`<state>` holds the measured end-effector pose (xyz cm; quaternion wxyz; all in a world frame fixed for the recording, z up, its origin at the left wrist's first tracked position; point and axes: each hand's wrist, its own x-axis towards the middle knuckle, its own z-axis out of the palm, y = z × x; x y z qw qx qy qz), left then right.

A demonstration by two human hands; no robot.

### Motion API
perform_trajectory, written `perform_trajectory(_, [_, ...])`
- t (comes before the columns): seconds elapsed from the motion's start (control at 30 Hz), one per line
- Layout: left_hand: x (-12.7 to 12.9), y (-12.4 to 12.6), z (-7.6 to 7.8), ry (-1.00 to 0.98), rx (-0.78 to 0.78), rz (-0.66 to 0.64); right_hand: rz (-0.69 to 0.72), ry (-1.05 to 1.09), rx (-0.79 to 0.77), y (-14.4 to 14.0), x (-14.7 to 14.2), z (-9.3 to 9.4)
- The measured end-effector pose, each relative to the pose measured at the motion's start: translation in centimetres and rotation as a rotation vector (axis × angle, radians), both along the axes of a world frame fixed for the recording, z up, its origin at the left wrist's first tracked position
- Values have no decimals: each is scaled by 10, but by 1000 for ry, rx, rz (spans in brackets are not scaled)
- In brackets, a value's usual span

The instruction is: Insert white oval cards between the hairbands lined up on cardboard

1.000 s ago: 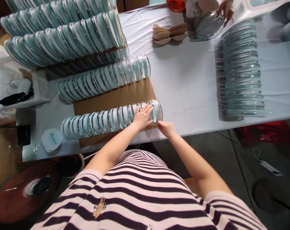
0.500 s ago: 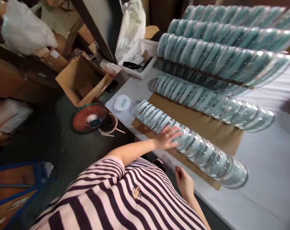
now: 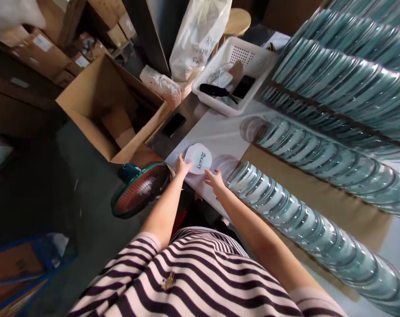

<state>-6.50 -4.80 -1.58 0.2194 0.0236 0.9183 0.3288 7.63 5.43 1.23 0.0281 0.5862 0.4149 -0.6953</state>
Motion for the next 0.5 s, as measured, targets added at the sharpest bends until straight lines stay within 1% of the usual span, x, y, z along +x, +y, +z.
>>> perform_trajectory(0.1, [-3,-1,-4,-52,-30,-37,-61,-80,-33,-7,-20,-13])
perform_trajectory(0.23, [-8,-3,2,-88,-31,-82,-128,-121,-24,-17,-33,-25])
perform_trajectory(0.3, [-12,-2,5,-133,39,-48,-163,-137,-19,-21,-36,-27])
perform_trajectory(0.4, [-18,-1,9,-248,199,37,-200,-129,-46,-23,-36,-28])
perform_trajectory(0.5, [-17,-1,11,-401,300,40,-211,-92,-116,-21,-32,-22])
